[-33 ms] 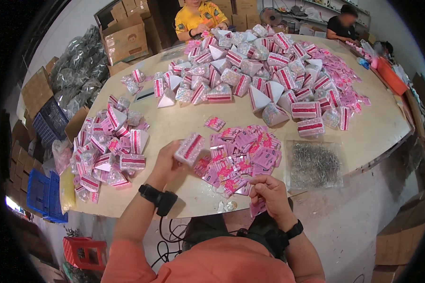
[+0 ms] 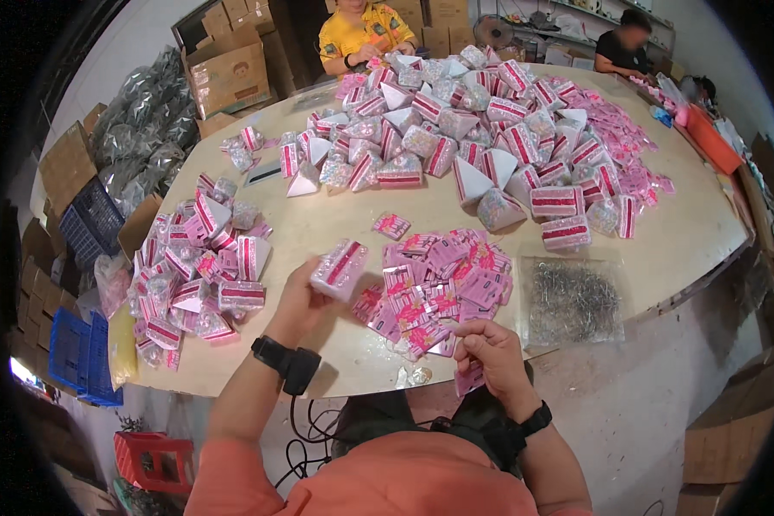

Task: The person inserts small pink paper slips into clear plastic bags containing colorful beads. They then fold the top of each bag and secure it with a metal clip from a nearby pile. The completed packages are placed on the table, and the process is repeated continuously.

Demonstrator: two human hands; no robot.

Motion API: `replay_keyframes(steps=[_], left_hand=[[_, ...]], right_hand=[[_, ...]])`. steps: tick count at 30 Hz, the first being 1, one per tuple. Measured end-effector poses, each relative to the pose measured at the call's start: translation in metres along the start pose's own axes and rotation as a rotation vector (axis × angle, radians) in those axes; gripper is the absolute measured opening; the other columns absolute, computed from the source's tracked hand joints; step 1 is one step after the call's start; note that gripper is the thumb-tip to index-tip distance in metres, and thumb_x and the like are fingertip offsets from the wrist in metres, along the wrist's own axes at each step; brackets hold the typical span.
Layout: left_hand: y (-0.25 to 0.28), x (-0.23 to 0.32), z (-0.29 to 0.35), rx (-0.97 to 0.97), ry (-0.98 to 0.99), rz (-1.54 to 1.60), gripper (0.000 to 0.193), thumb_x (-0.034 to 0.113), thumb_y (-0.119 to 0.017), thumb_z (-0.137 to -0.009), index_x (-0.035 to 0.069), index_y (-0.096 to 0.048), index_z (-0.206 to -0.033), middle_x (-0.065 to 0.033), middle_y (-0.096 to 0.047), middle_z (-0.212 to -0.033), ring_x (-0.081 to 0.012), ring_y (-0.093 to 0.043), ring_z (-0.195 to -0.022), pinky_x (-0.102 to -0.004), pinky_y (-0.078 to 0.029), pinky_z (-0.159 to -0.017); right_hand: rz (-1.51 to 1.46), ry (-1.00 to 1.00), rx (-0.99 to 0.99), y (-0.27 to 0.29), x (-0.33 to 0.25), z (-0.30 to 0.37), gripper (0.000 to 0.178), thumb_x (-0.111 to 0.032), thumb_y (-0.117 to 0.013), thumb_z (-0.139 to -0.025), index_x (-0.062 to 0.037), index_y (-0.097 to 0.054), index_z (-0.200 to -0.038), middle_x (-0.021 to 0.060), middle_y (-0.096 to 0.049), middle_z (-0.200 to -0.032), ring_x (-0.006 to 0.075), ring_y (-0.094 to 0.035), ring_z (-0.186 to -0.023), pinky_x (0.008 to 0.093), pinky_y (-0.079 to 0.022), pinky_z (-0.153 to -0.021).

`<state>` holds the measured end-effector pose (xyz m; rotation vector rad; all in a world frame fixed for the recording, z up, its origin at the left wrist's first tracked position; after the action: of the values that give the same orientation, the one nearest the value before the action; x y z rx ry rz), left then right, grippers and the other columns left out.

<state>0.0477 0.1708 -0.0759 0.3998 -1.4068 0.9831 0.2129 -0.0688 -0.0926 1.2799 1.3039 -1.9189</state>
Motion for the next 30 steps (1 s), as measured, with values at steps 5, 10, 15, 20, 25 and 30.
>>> replay_keyframes(steps=[5,10,15,20,25,30], left_hand=[[-0.007,0.015,0.017,-0.083,0.061,0.7,0.052,0.047,-0.038,-0.09,0.005,-0.046,-0.118,-0.0119,-0.055,-0.109,-0.0258,-0.056,-0.092,-0.0412,-0.048,-0.077],[-0.023,0.016,0.036,-0.266,0.057,0.816,0.055,0.043,-0.034,-0.09,0.002,-0.037,-0.126,-0.019,-0.047,-0.118,-0.041,-0.047,-0.106,-0.0505,-0.041,-0.088],[-0.032,0.01,0.048,-0.308,0.046,0.819,0.049,0.03,-0.04,-0.089,-0.001,-0.035,-0.126,-0.0194,-0.046,-0.121,-0.0399,-0.046,-0.109,-0.0511,-0.039,-0.091],[-0.044,0.006,0.058,-0.201,-0.074,0.596,0.046,0.017,-0.049,-0.083,-0.001,-0.037,-0.124,-0.0183,-0.047,-0.12,-0.034,-0.047,-0.11,-0.0485,-0.037,-0.094],[-0.073,0.029,0.077,-0.12,-0.26,0.296,0.054,0.0,-0.058,-0.076,0.0,-0.034,-0.124,-0.0101,-0.051,-0.112,-0.0231,-0.05,-0.105,-0.0358,-0.041,-0.091],[-0.083,0.047,0.098,0.03,-0.547,-0.078,0.085,0.003,-0.07,-0.068,0.0,-0.016,-0.134,-0.0117,-0.037,-0.123,-0.019,-0.042,-0.112,-0.032,-0.037,-0.094]], right_hand=[[0.008,0.01,-0.011,0.0,0.0,0.001,0.016,-0.01,-0.055,-0.085,0.0015,-0.057,-0.097,0.0073,-0.059,-0.069,0.0112,-0.056,-0.054,0.0209,-0.046,-0.05],[0.008,0.009,-0.013,-0.001,-0.001,0.001,0.017,-0.01,-0.055,-0.085,0.0016,-0.057,-0.097,0.0073,-0.059,-0.069,0.0112,-0.056,-0.055,0.0214,-0.046,-0.05],[0.014,-0.001,-0.012,-0.002,-0.001,0.001,0.017,-0.01,-0.055,-0.085,0.0012,-0.057,-0.097,0.0068,-0.059,-0.069,0.011,-0.056,-0.054,0.0213,-0.046,-0.049],[0.071,-0.046,0.034,-0.003,-0.002,0.001,0.014,-0.007,-0.054,-0.083,0.0011,-0.058,-0.095,0.0062,-0.059,-0.069,0.0097,-0.055,-0.054,0.0207,-0.045,-0.048],[0.315,-0.023,-0.044,-0.062,-0.042,0.008,0.013,-0.007,-0.054,-0.083,0.001,-0.058,-0.093,0.005,-0.059,-0.07,0.0072,-0.053,-0.053,0.0195,-0.044,-0.047],[0.698,0.326,-0.137,-0.113,-0.088,0.017,0.014,-0.008,-0.056,-0.082,0.0,-0.058,-0.094,0.0079,-0.06,-0.073,0.0152,-0.056,-0.058,0.0253,-0.045,-0.052]])
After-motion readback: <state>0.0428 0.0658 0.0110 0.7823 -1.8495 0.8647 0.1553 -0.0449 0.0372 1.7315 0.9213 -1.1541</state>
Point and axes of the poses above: each hand's wrist, its own z-axis away from the middle knuckle, its own y-axis out of the back of the hand, x = y × z, the point moved 8 cm from there along -z, towards the middle knuckle
